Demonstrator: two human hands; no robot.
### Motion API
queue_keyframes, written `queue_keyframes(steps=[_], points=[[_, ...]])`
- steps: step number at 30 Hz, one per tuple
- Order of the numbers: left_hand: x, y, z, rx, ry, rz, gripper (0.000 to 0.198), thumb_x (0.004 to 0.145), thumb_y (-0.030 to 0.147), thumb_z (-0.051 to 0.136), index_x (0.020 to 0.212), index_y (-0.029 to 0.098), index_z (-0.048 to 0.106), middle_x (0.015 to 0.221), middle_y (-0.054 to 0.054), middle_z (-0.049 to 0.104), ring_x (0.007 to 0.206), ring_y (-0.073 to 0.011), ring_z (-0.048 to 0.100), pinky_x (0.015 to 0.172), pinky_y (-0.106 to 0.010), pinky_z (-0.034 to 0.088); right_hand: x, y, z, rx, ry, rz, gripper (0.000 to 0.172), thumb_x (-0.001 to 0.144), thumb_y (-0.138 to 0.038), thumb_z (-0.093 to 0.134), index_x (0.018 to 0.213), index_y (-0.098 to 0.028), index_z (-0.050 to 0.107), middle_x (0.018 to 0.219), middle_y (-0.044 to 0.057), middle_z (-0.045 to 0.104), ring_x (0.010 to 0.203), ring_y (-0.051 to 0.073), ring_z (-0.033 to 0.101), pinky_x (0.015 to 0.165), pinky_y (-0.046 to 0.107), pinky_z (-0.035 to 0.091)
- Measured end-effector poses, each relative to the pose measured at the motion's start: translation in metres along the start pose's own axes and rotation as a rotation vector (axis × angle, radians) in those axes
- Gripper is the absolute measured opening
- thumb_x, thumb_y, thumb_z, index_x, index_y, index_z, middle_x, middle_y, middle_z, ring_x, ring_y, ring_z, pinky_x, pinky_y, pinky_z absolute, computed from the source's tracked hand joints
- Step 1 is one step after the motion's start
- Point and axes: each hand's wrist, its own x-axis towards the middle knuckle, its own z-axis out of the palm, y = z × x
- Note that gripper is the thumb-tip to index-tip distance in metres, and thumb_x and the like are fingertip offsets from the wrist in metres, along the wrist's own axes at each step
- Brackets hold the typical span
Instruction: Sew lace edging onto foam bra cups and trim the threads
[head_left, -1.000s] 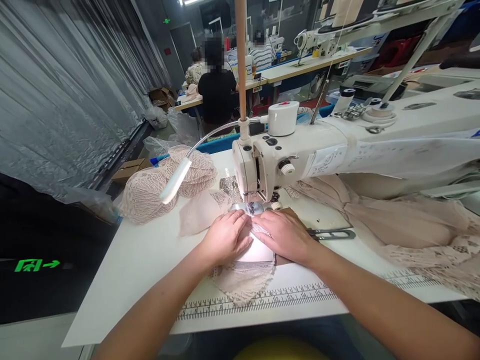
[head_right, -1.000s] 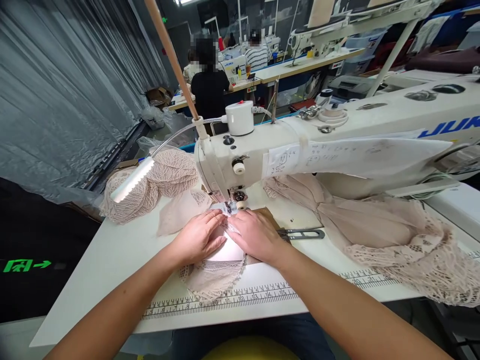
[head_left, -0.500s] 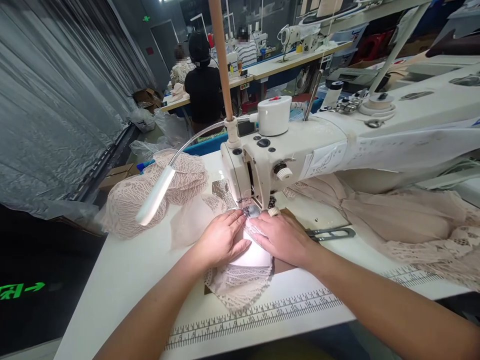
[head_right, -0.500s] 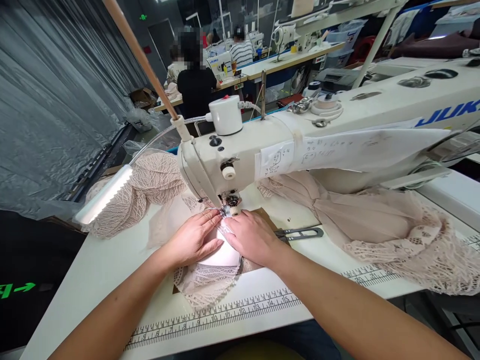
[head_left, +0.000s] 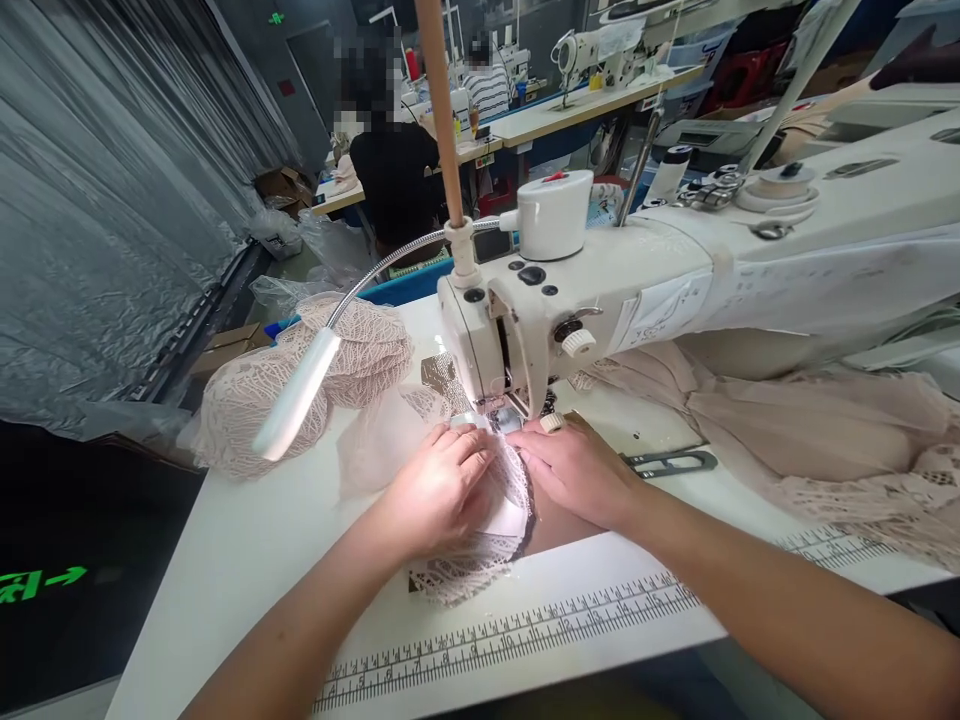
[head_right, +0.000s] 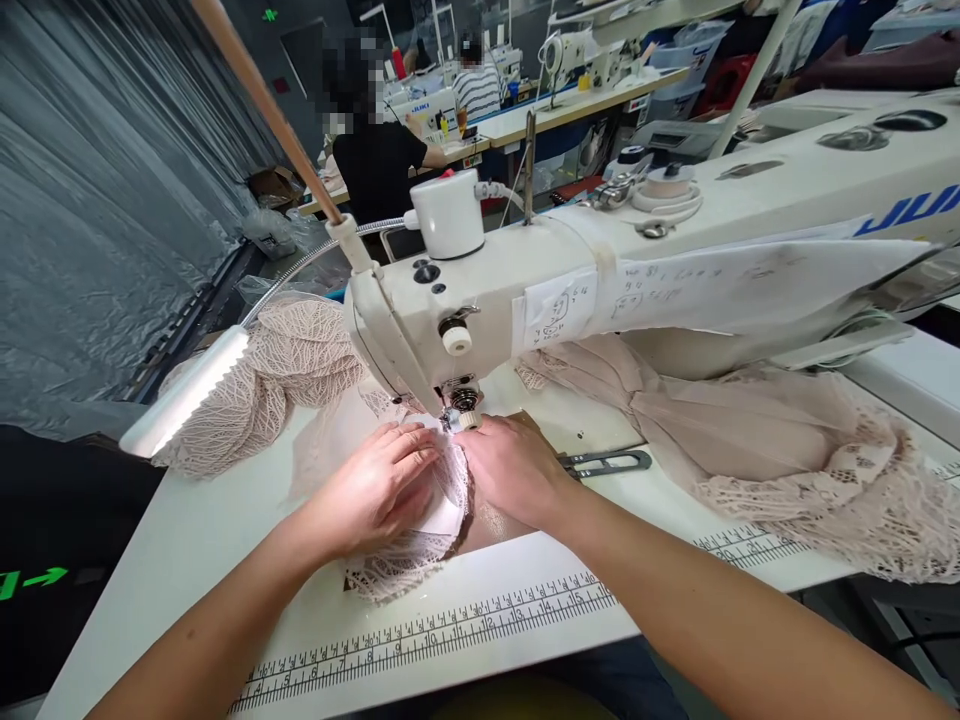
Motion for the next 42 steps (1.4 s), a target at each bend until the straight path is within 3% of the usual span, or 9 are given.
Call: queue_keyframes(steps=[3,8,28,36,42], points=[[-0.002,0.004,0.011,-0.054,0.04,-0.035,0.035,0.087,0.032,0.046,0.115,0.013,0.055,0.106,-0.014,0.058,0.1,-0.0255,0.053,0.092,-0.043,0.042,0.0,-0.002,-0.002,0.023,-0.001,-0.047,0.029,0.083,-0.01,0.042,0.091,-0.019,0.069,0.072,0.002,0.061,0.066,0.014,0.052,0.061,0.026,0.034],[-0.004,0.0,0.021,-0.095,0.078,-0.028,0.031,0.088,0.034,0.045,0.108,0.014,0.056,0.097,-0.012,0.056,0.092,-0.025,0.051,0.085,-0.043,0.044,-0.001,-0.007,-0.005,0.012,-0.01,-0.082,0.029,0.079,-0.006,0.045,0.08,-0.018,0.071,0.064,0.001,0.054,0.057,0.011,0.042,0.056,0.025,0.028],[-0.004,-0.019,0.025,-0.13,0.12,0.021,0.033,0.087,0.032,0.048,0.112,0.012,0.055,0.096,-0.013,0.055,0.094,-0.0249,0.051,0.084,-0.042,0.044,0.003,-0.007,-0.004,-0.007,-0.056,-0.061,0.032,0.081,-0.006,0.043,0.094,-0.018,0.07,0.069,0.001,0.053,0.058,0.011,0.036,0.057,0.026,0.024],[0.0,-0.031,0.019,-0.068,0.094,0.035,0.032,0.087,0.028,0.046,0.111,0.011,0.056,0.092,-0.012,0.055,0.087,-0.0225,0.05,0.086,-0.042,0.043,0.006,-0.006,-0.001,-0.107,-0.099,-0.039,0.033,0.084,-0.009,0.039,0.098,-0.019,0.067,0.071,0.001,0.053,0.059,0.012,0.038,0.057,0.026,0.025],[0.0,-0.024,0.022,0.035,0.092,0.079,0.031,0.085,0.014,0.042,0.112,0.009,0.056,0.095,-0.013,0.056,0.094,-0.024,0.05,0.095,-0.046,0.037,0.004,-0.001,0.002,-0.068,-0.066,-0.017,0.034,0.083,-0.009,0.039,0.101,-0.019,0.066,0.08,0.004,0.061,0.062,0.013,0.046,0.059,0.027,0.031]])
